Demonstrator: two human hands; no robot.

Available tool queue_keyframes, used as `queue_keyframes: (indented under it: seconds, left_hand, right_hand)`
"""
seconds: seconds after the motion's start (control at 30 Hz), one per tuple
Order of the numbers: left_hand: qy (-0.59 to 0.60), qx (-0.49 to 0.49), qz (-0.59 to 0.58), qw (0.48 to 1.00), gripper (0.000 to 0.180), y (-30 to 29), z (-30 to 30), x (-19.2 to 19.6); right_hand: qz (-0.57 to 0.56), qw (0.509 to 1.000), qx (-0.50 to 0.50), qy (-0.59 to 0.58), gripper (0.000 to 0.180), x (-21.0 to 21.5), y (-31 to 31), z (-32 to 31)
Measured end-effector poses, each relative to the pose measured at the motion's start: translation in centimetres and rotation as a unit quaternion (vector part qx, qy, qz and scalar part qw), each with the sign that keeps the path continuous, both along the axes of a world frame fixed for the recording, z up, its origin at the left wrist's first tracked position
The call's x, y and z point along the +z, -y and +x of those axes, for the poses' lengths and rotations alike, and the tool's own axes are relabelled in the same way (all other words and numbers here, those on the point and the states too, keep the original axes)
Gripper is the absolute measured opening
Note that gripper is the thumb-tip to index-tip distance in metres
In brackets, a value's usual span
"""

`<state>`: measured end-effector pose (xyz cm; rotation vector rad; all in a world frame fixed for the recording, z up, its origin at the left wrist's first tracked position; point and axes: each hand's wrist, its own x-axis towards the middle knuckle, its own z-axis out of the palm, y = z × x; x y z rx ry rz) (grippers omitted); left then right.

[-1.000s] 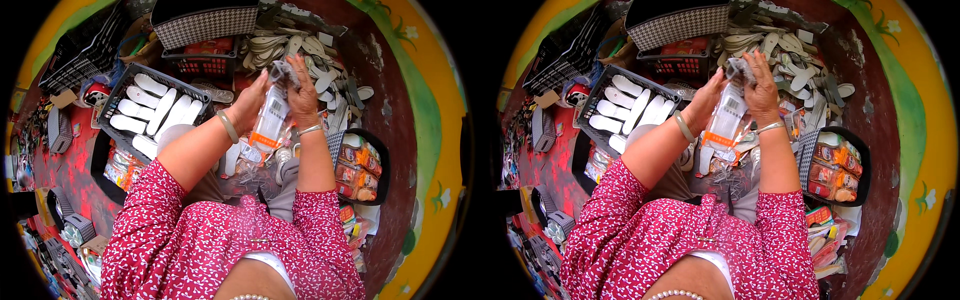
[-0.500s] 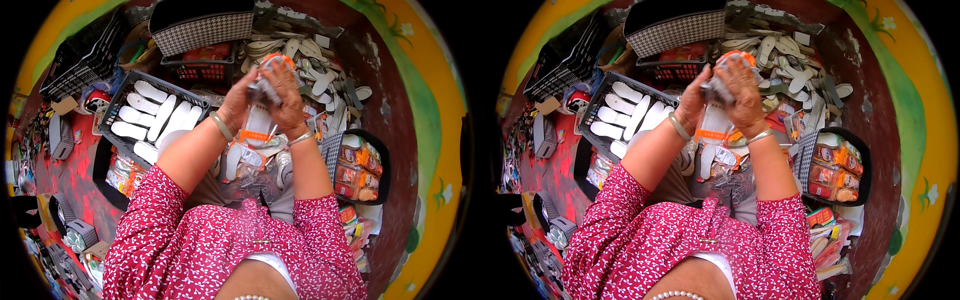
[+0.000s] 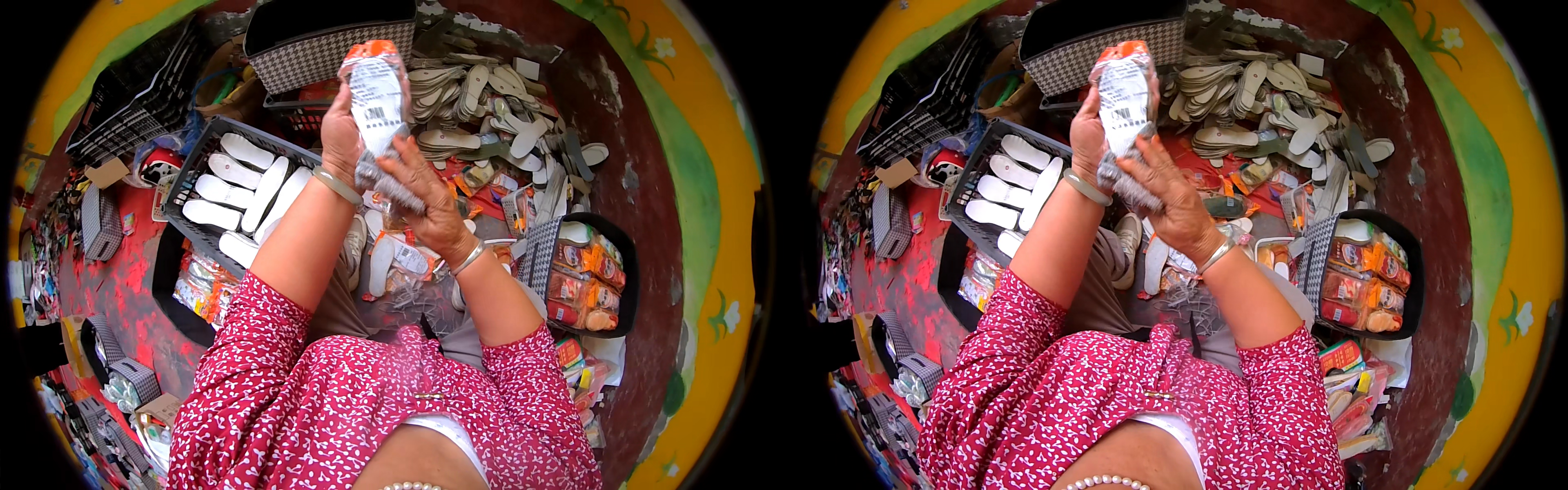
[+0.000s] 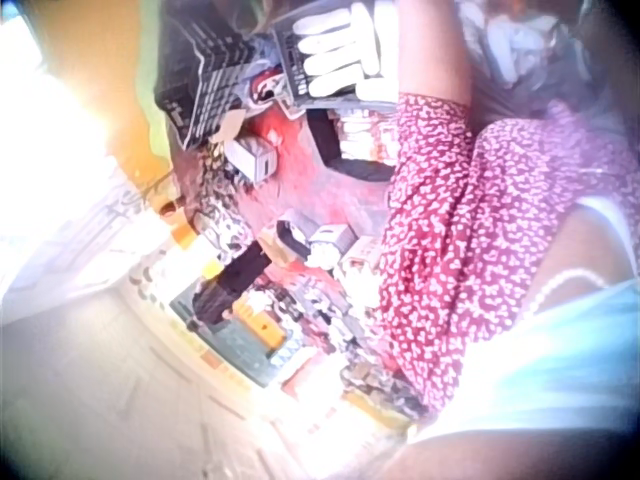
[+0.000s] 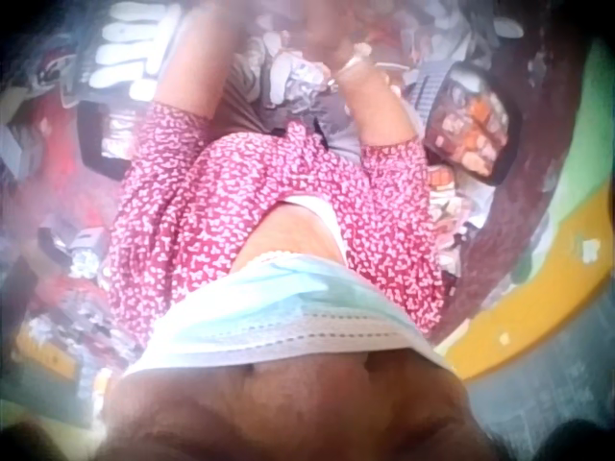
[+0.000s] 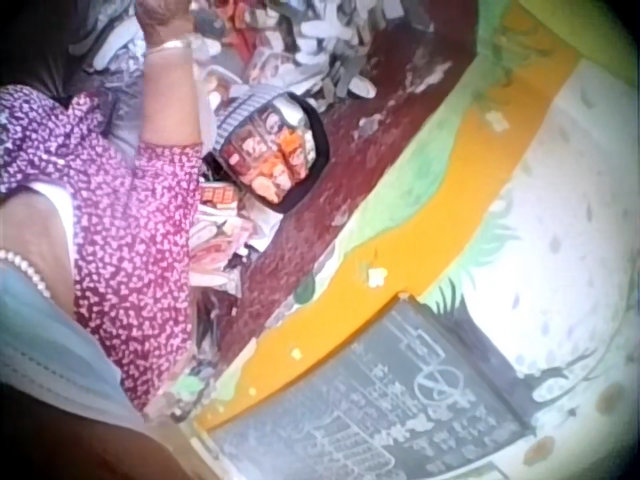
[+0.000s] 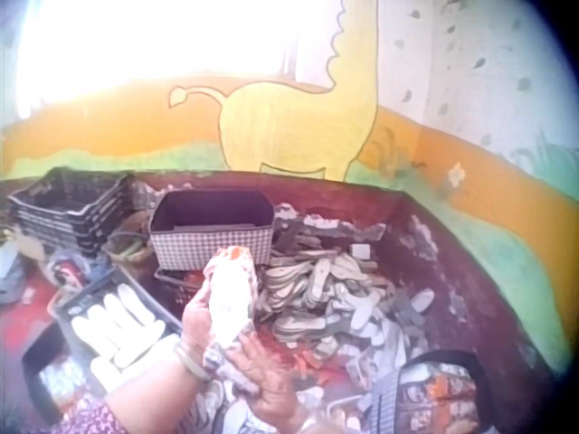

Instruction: The person wipes various shoe insoles and packaged items with a cloth while sitting among piles of inventory.

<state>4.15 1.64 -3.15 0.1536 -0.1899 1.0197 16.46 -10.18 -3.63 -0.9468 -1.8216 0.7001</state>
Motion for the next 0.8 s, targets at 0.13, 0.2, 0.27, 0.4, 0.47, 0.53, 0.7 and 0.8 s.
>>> queue_keyframes:
  seconds: [0.13,0.2,0.27,0.4,0.47,0.53,0.7,0.8]
  left_hand:
    - [-0.026,0.059,-0.016,0.998,0.057,-0.5,-1.1,0.5]
    - [-0.059,0.086,-0.011,0.994,0.054,-0.6,-1.7,0.5]
    - [-0.11,0.135,-0.002,0.985,0.052,-1.2,-1.8,0.0]
    - [-0.18,0.196,-0.052,0.962,0.042,-0.8,-1.3,0.7]
    - [-0.182,0.208,-0.069,0.959,0.037,-0.6,-0.4,0.5]
    - [-0.181,0.199,-0.045,0.962,0.038,-0.9,0.0,-1.4]
    - [-0.208,0.211,-0.093,0.951,0.032,-0.5,2.5,-3.9]
    - [-0.227,0.198,-0.064,0.951,0.042,1.0,2.7,-1.7]
  right_hand:
    - [0.007,1.0,0.014,0.014,0.053,-0.7,0.8,-0.8]
    - [0.0,0.998,0.047,0.049,0.043,-0.4,0.4,0.4]
    - [-0.004,1.0,0.005,0.03,0.029,0.4,0.4,1.6]
    - [-0.094,0.992,-0.088,-0.007,0.016,2.9,-0.4,5.0]
    - [-0.089,0.982,-0.137,0.098,0.027,4.2,0.0,4.6]
    - [-0.066,0.954,-0.194,0.219,0.041,4.3,0.5,3.0]
    - [0.103,0.896,-0.261,0.345,0.036,1.1,-0.3,1.1]
    - [0.043,0.93,-0.302,0.204,0.02,0.1,-1.1,2.9]
